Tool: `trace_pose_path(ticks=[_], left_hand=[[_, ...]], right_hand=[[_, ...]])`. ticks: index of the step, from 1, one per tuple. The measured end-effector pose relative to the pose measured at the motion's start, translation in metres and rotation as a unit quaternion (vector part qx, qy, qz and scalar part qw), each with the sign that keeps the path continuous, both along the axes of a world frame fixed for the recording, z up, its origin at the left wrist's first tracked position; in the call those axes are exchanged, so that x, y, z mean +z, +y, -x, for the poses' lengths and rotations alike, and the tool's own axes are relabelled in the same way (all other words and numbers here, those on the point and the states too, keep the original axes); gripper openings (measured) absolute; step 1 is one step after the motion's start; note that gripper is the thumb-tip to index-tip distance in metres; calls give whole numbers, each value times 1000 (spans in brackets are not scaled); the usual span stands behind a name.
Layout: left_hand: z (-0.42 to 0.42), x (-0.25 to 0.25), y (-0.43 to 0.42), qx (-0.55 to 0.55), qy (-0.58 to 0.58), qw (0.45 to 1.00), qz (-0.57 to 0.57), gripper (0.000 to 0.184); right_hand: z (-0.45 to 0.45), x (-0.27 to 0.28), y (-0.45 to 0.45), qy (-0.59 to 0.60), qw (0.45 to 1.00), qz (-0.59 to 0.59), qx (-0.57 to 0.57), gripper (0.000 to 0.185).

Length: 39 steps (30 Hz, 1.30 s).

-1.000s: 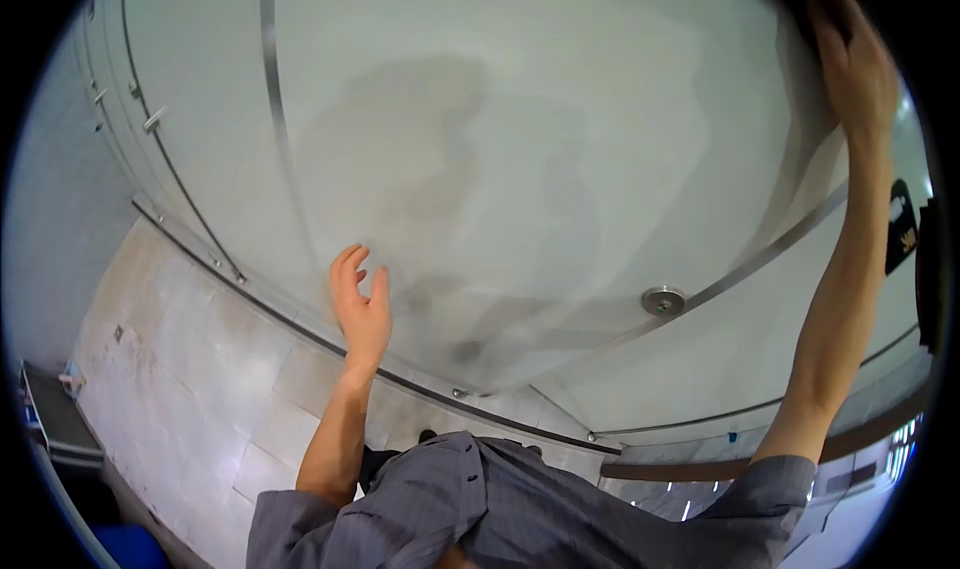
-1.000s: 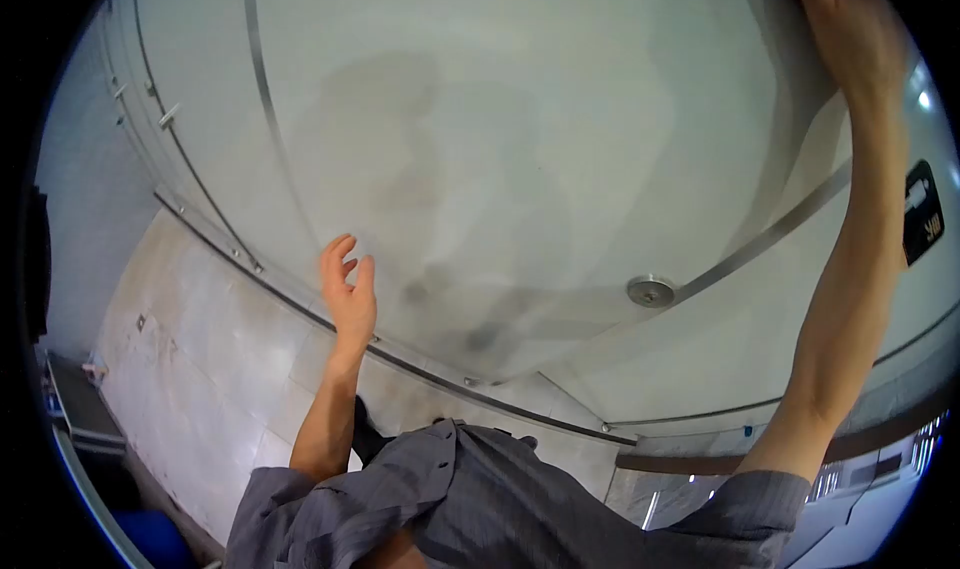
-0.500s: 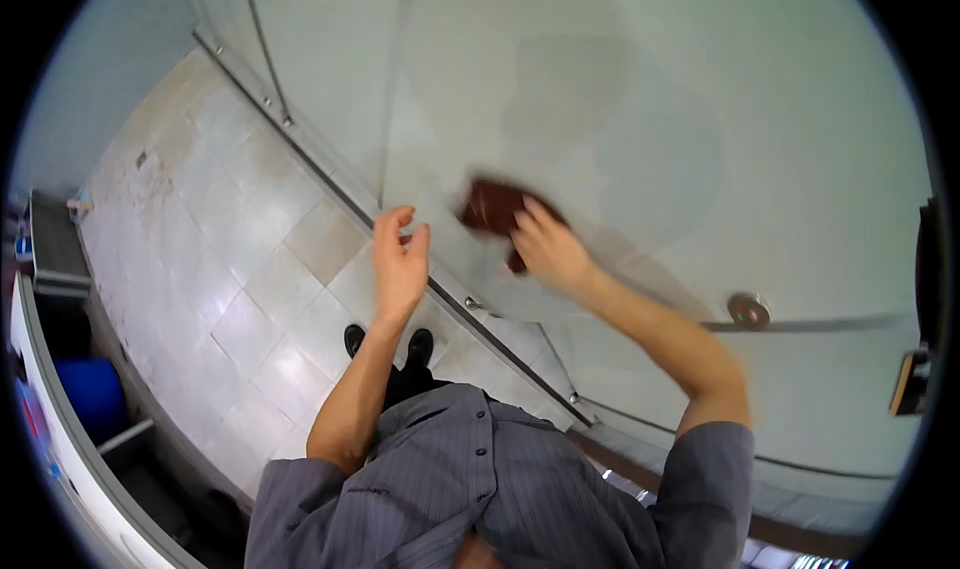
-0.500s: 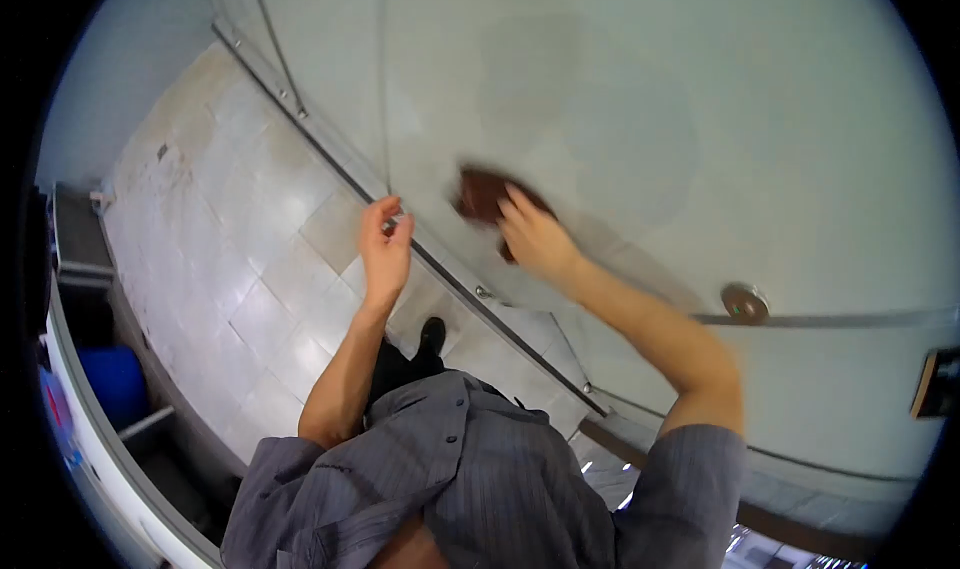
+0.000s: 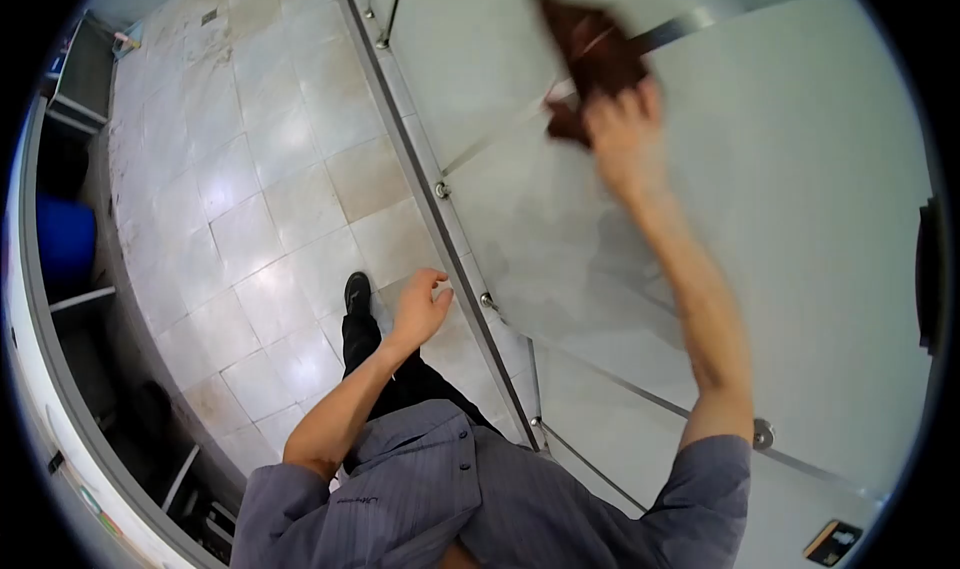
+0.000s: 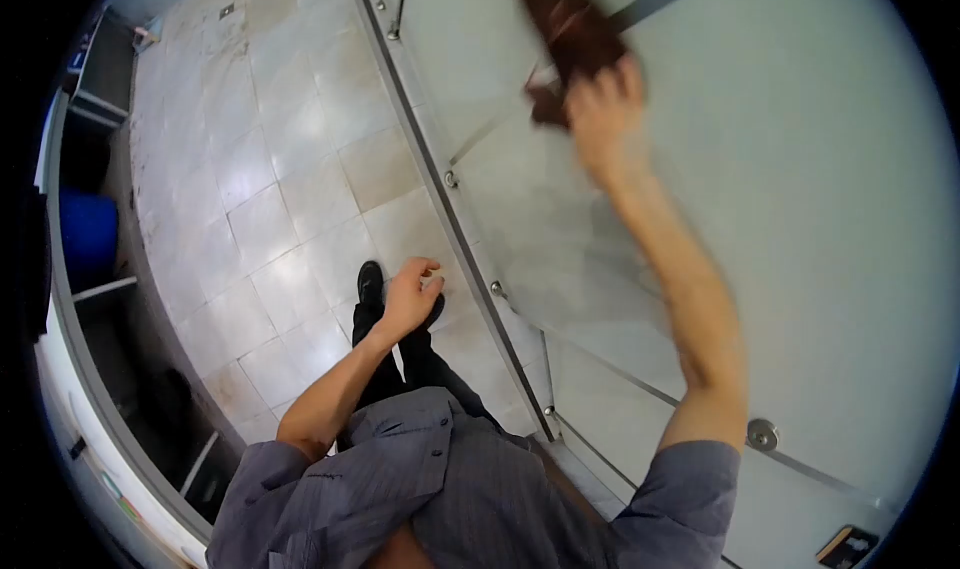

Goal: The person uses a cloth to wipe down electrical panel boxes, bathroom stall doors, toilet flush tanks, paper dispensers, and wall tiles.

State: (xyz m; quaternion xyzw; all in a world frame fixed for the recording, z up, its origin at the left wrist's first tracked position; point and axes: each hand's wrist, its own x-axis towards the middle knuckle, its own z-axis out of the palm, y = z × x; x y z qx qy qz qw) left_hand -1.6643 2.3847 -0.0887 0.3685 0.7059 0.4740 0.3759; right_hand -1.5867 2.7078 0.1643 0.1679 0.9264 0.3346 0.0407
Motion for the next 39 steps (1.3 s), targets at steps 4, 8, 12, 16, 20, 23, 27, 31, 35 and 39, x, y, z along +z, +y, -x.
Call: trace_pose_path(ticks=[4,8,12,16,20,23,27,31,35,39], left_hand=[[25,-34,-7,29,11,999,38,25],[43,-83,-20,43,21,995,86,26],[49,-143,-49,89,-16,985,144,25],[29,-197,-89,179,-39,964,193,24],[-6,-212,-132,168,-82,953,239,21],[-23,-191,-138,142,-92,954,248,19],[-26,-155,-134,82,-54,975,202,21],[23,-112,-77,18,-27,979,200,27],[68,-62,-22,-2,4,994,106,28],[124,-1,22,-27,52,998,39,28]], right_hand=[[30,5,21,77,990,-113,46,32],[52,-148,49,-10,1000,-11,-19,35],[67,-354,42,-255,965,50,-29,40],[-15,-538,-17,-334,931,146,4,42],[-147,-570,-107,-501,836,223,2,47],[-247,-524,-164,-583,781,221,40,53],[-266,-446,-164,-593,756,273,36,46],[-133,-365,-67,-353,912,202,55,38],[37,-145,50,-88,993,-12,76,33],[106,155,78,70,991,-110,-9,21]])
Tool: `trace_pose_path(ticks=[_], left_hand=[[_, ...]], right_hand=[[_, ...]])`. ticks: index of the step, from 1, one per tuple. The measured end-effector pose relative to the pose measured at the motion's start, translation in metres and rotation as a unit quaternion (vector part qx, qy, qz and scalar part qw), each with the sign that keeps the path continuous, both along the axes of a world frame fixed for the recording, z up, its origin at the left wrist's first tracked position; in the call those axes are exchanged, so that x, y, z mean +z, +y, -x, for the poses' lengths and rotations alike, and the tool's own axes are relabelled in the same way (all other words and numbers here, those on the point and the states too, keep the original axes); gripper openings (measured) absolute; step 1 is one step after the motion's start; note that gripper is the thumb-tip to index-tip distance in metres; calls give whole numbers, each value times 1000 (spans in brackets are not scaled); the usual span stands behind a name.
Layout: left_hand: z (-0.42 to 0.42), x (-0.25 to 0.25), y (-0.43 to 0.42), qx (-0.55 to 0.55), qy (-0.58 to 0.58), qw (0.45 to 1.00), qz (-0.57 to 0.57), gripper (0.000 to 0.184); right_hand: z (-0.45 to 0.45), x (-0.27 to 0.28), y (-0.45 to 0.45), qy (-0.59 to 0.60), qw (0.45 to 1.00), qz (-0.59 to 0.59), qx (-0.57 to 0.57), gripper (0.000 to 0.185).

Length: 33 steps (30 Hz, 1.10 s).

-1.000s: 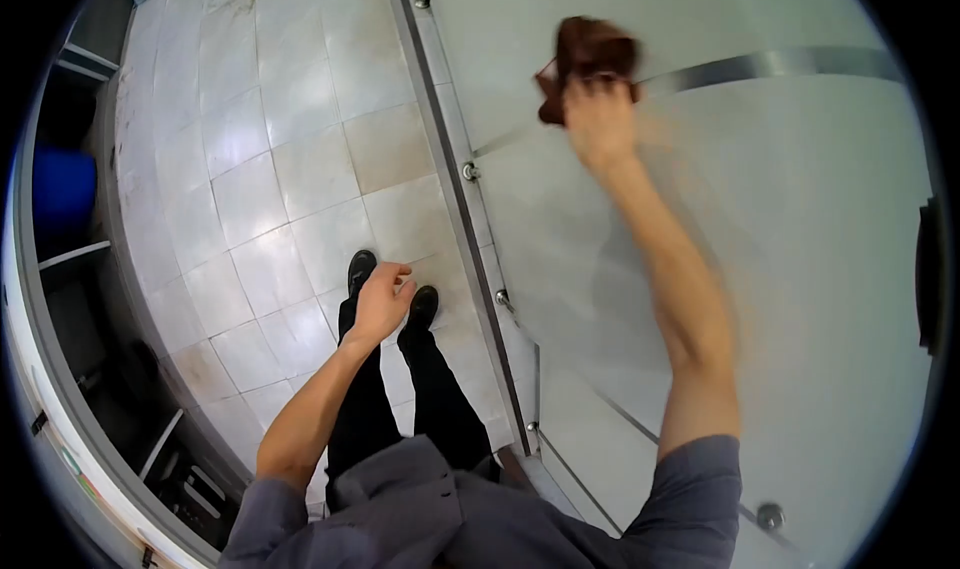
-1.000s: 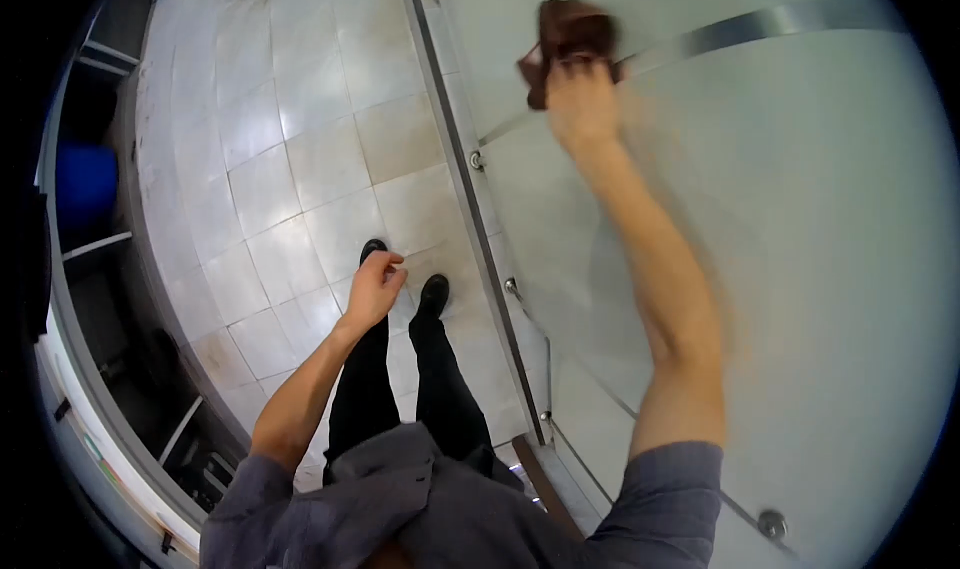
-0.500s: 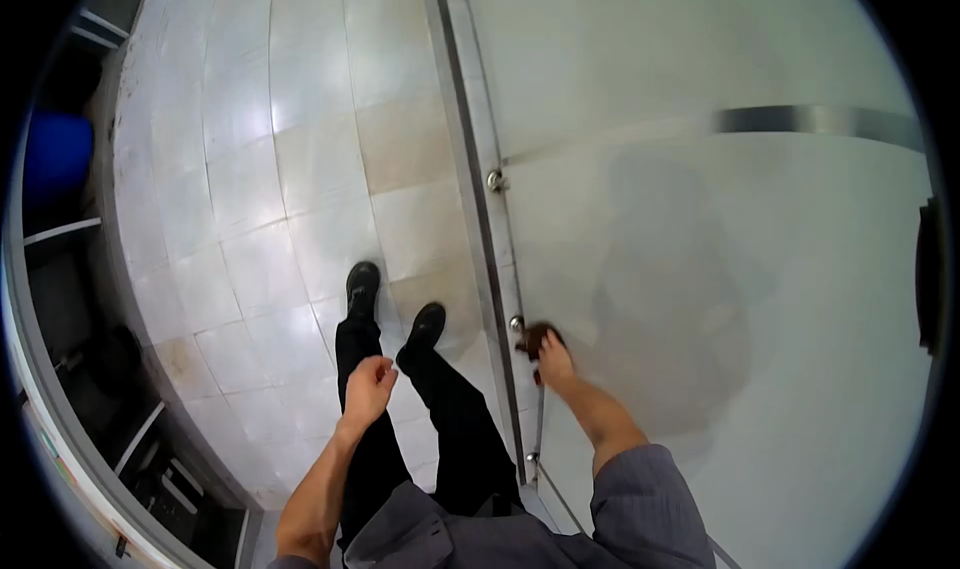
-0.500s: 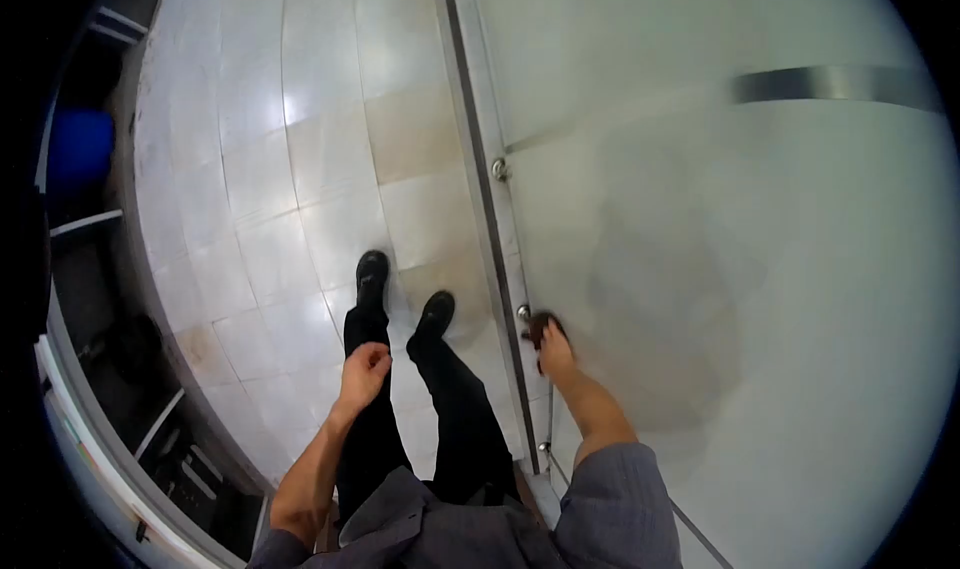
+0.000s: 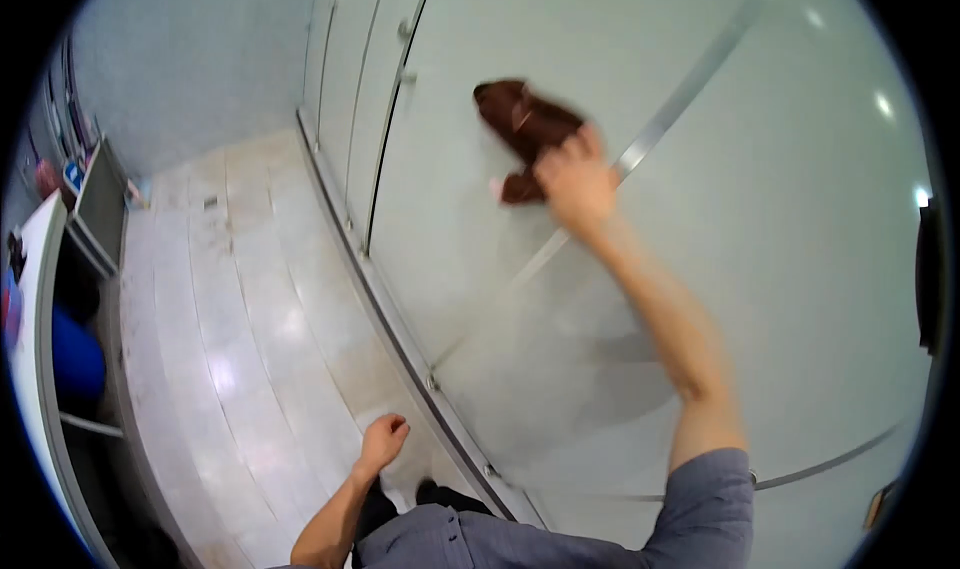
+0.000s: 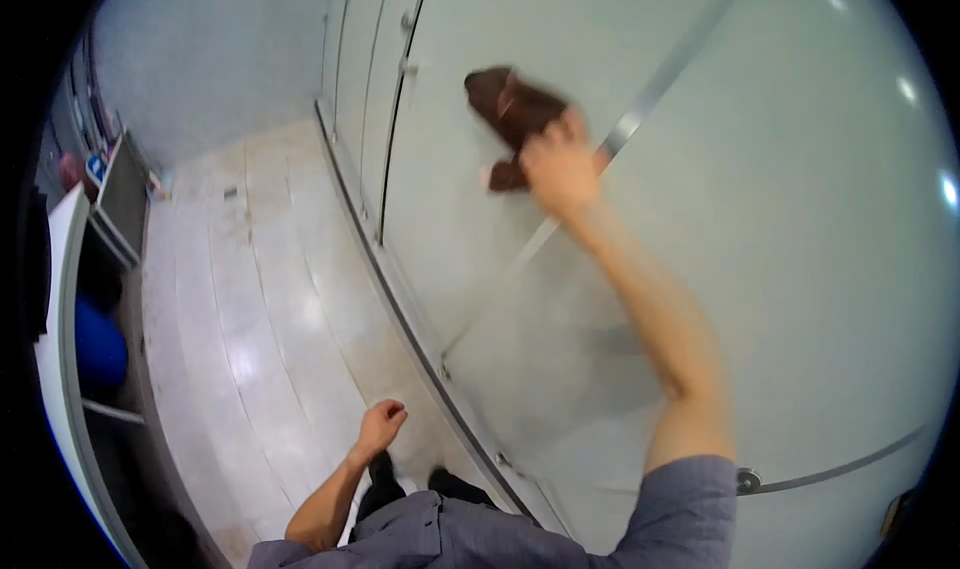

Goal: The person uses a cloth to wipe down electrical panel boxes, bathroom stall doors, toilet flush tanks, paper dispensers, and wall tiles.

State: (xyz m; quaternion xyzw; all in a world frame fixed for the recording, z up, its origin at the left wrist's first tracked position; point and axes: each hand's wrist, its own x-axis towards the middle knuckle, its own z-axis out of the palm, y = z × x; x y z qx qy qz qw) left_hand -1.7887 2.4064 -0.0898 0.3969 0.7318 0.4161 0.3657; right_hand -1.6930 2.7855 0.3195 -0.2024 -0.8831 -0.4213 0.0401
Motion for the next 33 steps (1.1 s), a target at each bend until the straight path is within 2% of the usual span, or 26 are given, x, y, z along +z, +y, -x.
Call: trace_pose_path(ticks=[2,3,4,5,6,8,9,10,12,14,15,16,17,18,21,22,24,25,26,27,28,30,31,32,33], left_hand=[[17,18,22,-11,3,999,-44,27],[26,28,32,-12,28,998,-50,27],[34,36,39,-11,35,997,-65,27],[42,44,45,-9,36,998,-57,28],[49,48,50,-8,36,998,-47,29],[59,52,62,8,27,998,-55,29],[62,53,72,1,21,999,-41,29],[65,55,83,-6,17,999,-29,30],[72,58,105,-30,34,997,-69,30],[78,59,139,-50,58,992,-101,27],[82,75,153,-61,67,988,-127,26],[87,80,165,-64,69,987,-133,26],[93,86,181,-67,75,984,-150,26],[99,93,202,-67,81,979,-173,26],[116,117,251,-73,101,974,-192,26],[117,132,270,-68,106,967,-221,26],[116,160,296,-66,91,959,-262,26],[116,174,311,-55,81,948,-302,26],[119,184,326,-57,82,947,-306,26],[123,190,344,-49,91,937,-335,26],[126,195,359,-38,98,928,-358,25],[138,213,398,-17,100,922,-374,26],[147,224,415,-5,131,907,-401,27],[159,232,429,3,166,891,-422,28],[172,241,446,6,176,896,-408,30]], right_hand=[[-6,136,-3,141,977,-155,33,21],[-16,195,-1,175,961,-216,18,35],[-28,243,-2,193,929,-315,-15,49],[-34,282,-16,215,903,-357,-102,56],[-32,307,-30,251,882,-369,-149,52],[-30,330,-12,268,850,-435,-127,51],[-21,326,5,265,852,-425,-150,49],[-3,309,5,265,877,-372,-148,49],[20,249,26,228,919,-313,-70,41],[52,155,35,115,984,-116,-69,31],[64,106,38,46,996,-25,-68,26],[70,63,36,-80,993,-48,-69,26],[67,31,38,-131,991,-6,-20,25],[70,29,39,-182,982,32,29,23],[81,98,52,-190,981,-17,-23,20],[86,152,35,-184,975,-81,-98,19],[64,251,35,-17,987,-152,-60,19],[51,295,27,18,971,-224,-86,22],[31,329,30,75,951,-297,-37,24],[18,363,22,96,939,-325,-65,30],[13,386,2,135,928,-332,-98,31],[5,409,-15,180,926,-330,-39,35],[-18,432,9,166,899,-404,32,34],[-15,438,-5,168,923,-344,-35,33],[-27,448,8,174,924,-342,8,32]])
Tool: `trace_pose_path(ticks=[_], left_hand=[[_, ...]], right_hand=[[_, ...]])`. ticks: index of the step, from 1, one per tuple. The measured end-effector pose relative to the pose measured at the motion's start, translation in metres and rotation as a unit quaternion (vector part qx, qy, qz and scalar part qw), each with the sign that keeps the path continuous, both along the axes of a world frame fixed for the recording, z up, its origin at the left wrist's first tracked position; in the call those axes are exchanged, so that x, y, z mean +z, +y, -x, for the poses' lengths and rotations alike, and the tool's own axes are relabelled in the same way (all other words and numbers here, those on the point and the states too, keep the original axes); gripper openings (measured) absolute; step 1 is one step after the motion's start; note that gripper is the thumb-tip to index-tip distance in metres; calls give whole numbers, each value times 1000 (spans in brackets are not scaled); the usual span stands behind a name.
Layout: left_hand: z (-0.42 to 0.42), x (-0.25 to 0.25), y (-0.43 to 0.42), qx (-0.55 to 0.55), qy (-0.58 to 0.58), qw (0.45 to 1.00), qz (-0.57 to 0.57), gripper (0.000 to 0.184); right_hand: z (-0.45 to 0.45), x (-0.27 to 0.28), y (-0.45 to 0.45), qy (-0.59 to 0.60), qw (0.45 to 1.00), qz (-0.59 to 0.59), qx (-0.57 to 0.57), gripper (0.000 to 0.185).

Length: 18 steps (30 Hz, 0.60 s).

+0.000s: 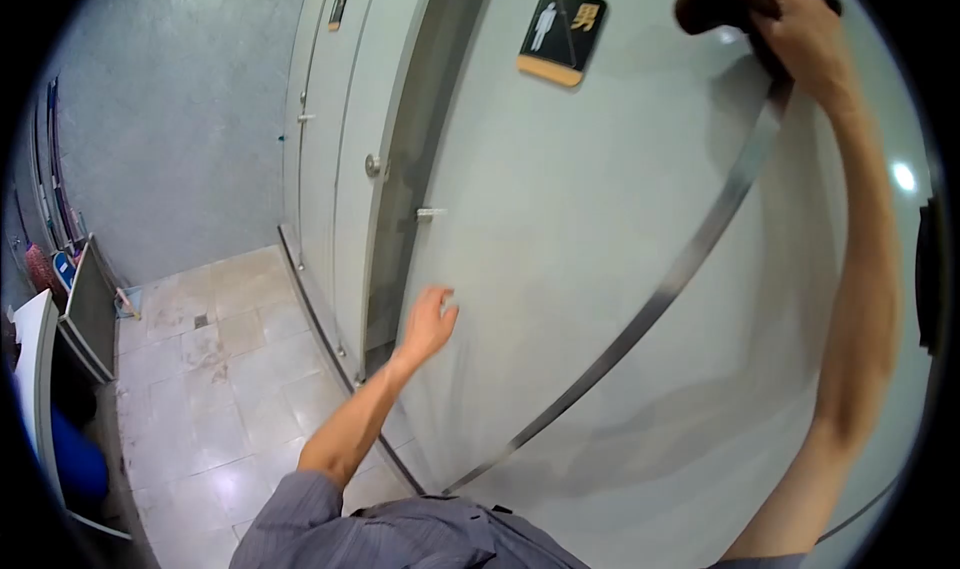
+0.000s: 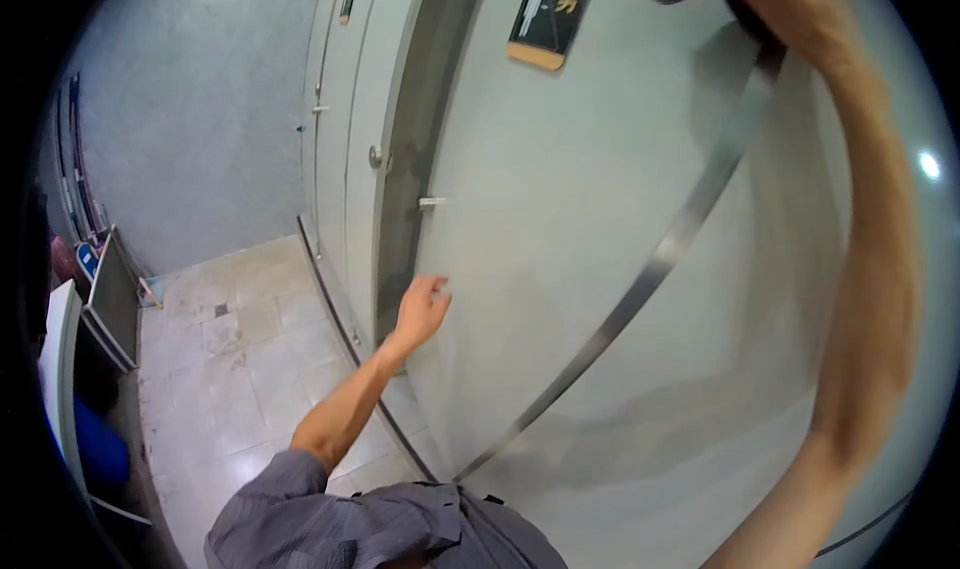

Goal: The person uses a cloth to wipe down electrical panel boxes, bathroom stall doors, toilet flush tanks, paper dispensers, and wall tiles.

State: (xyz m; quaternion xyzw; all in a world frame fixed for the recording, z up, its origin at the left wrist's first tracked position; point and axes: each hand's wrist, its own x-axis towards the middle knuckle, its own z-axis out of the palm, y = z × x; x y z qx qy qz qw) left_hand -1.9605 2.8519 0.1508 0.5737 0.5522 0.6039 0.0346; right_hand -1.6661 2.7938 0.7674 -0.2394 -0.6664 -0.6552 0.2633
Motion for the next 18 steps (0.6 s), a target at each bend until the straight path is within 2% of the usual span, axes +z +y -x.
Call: trace_pose_path(ticks=[1,3,7,8,9,10,11,12,14,16,18], left_hand=[[13,9,20,8,6,1000,8,32],[42,12,58,39,37,998,18,33],[93,30,118,114,142,982,47,41],[100,37,132,111,143,982,50,41],[106,45,147,123,205,971,3,39],[110,54,161,131,266,954,-45,37],[111,59,173,123,266,955,-44,37],[113,63,186,115,311,943,6,34],[118,72,214,93,369,913,147,24],[120,64,237,85,379,909,149,23],[127,58,246,92,419,891,148,22]], right_hand=[[-4,-10,-7,-8,1000,-12,-16,36],[-18,-23,6,41,995,55,73,45],[-23,-59,-12,108,990,89,6,60],[-27,-69,-10,138,985,102,11,58],[-30,-76,-7,167,979,112,15,56],[-23,-81,-13,169,979,113,10,56],[-12,-85,-24,56,993,84,68,41],[-4,-89,-30,-58,989,56,125,29],[-8,-95,-22,-34,991,64,110,31],[-19,-89,-22,-9,995,51,88,32],[-32,-80,-22,35,998,59,-7,45]])
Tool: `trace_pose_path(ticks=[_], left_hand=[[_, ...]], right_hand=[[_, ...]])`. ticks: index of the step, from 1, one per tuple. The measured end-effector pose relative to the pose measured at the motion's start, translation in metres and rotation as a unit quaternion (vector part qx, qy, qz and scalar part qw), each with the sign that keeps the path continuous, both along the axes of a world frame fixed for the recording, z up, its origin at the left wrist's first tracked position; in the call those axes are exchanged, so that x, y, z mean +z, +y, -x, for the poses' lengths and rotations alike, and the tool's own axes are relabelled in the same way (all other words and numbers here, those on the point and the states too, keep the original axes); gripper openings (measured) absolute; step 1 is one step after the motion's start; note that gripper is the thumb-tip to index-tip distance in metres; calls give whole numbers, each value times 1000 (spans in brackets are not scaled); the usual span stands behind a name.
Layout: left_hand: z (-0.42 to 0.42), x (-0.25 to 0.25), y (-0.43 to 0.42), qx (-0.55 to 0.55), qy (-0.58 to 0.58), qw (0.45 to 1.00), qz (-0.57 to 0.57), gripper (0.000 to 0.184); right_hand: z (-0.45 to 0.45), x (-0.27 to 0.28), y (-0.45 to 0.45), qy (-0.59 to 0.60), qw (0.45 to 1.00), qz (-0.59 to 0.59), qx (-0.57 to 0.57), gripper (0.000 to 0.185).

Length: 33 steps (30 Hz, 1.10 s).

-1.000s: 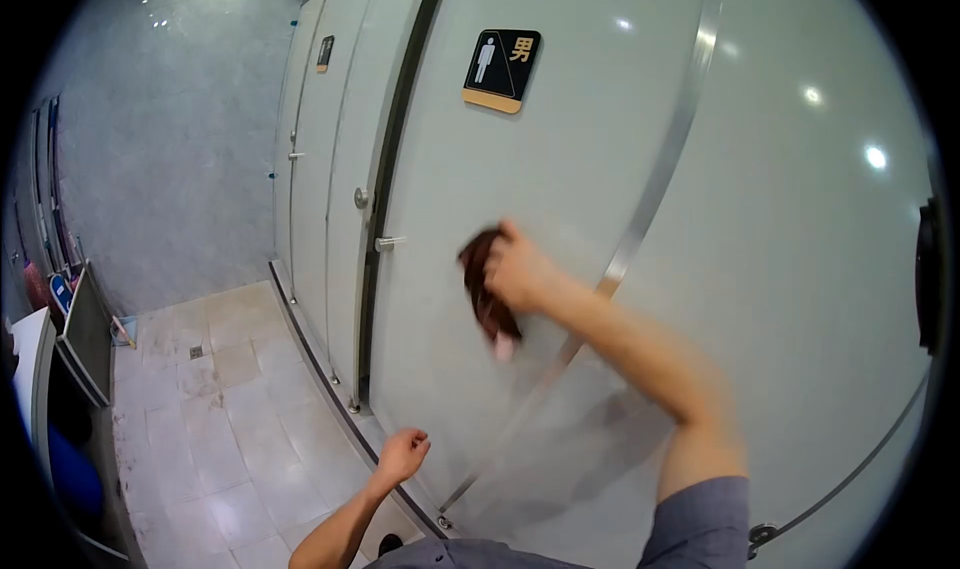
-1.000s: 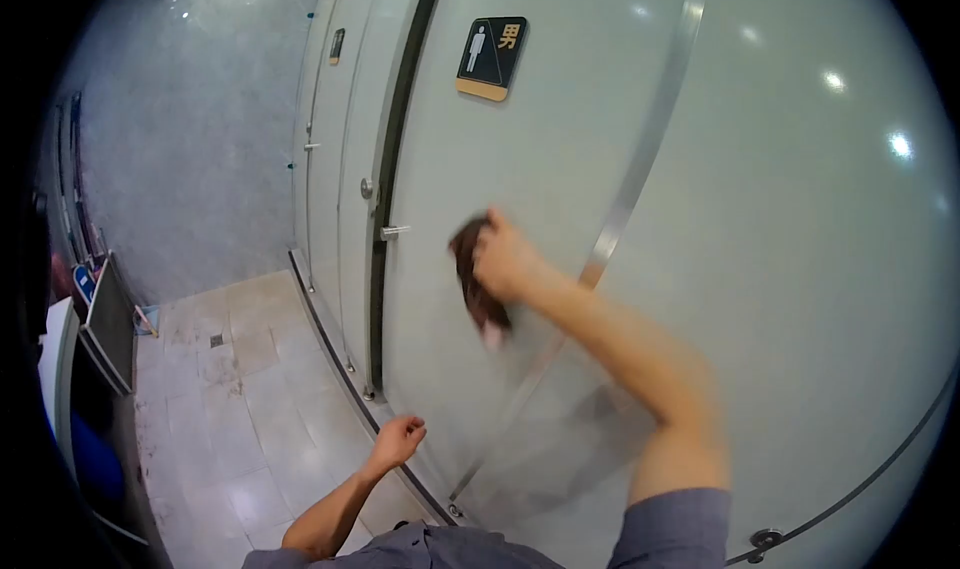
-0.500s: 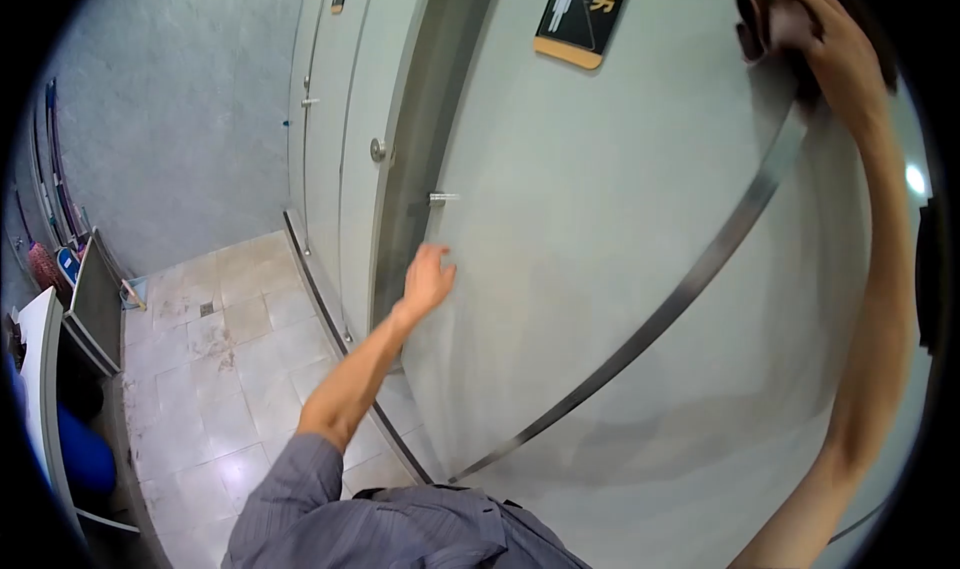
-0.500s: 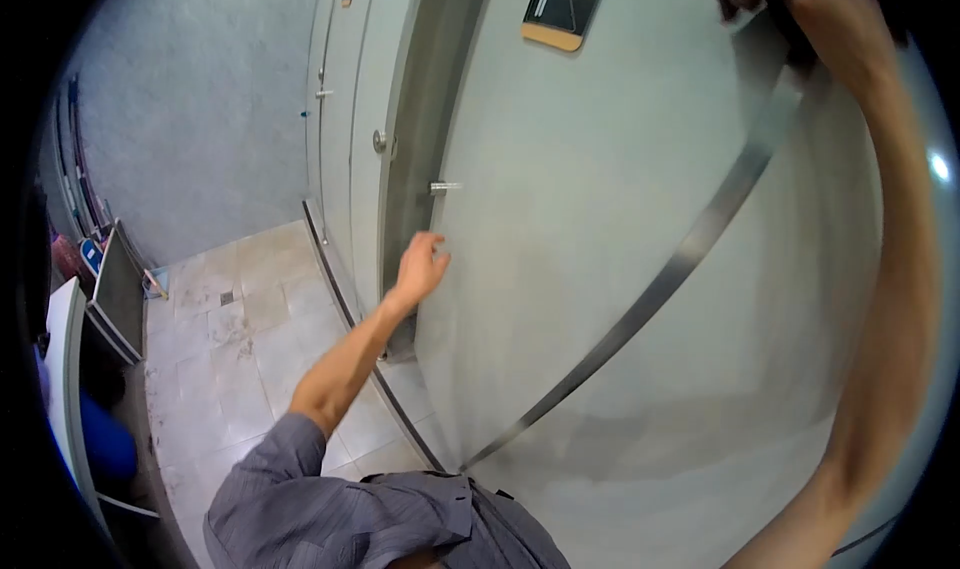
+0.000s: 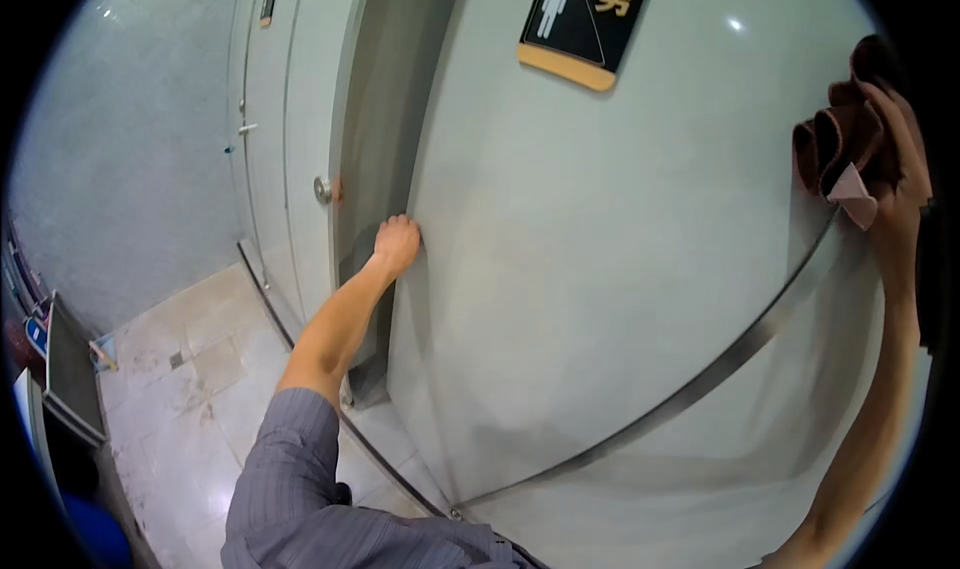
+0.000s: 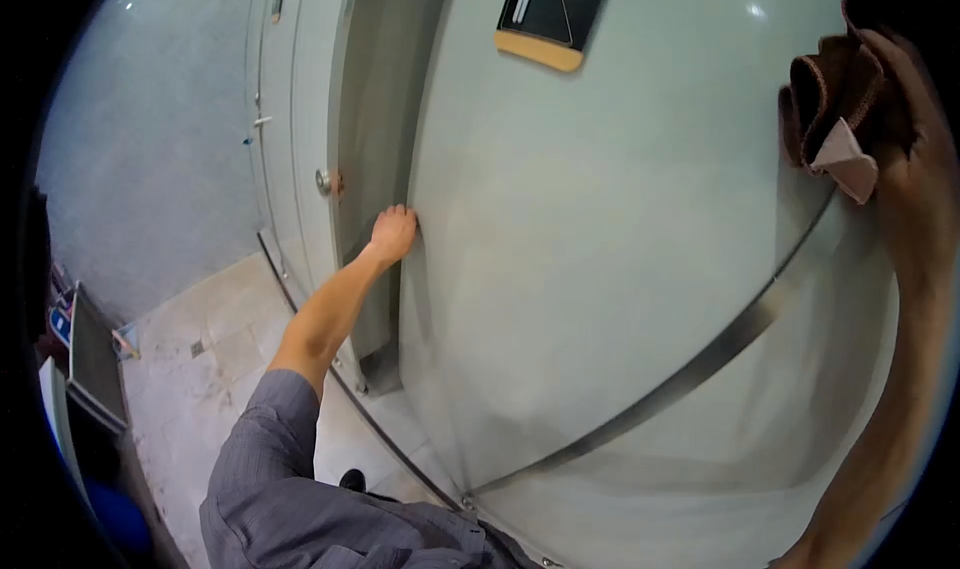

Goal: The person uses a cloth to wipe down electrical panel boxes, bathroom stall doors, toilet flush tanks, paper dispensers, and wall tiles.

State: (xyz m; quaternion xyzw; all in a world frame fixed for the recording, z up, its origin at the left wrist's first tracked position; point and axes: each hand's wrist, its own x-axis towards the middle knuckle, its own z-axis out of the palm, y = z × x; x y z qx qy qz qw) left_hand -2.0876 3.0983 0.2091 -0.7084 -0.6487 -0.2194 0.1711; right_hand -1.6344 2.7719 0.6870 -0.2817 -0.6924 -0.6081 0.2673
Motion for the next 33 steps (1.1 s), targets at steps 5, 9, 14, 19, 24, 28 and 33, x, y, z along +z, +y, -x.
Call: trace_pose_path(ticks=[5,9,14,19,24,28,33], left_hand=[[16,-11,14,-4,112,993,-47,24],[29,-2,-10,-16,206,976,-70,31],[62,22,-65,-49,371,923,-94,36],[84,2,-77,-90,385,915,-84,32],[101,10,-88,-124,364,915,-120,28],[110,8,-100,-168,322,923,-126,28],[125,0,-102,-200,294,923,-149,28]], right_hand=[[72,10,32,131,988,-21,-83,64],[119,33,74,109,983,-47,-142,67],[159,79,116,118,986,-73,-98,62],[221,110,181,74,983,-110,-129,60],[376,-15,201,15,982,98,-160,29],[414,-173,216,-239,947,152,-149,19],[450,-150,226,-231,937,202,-168,17]])
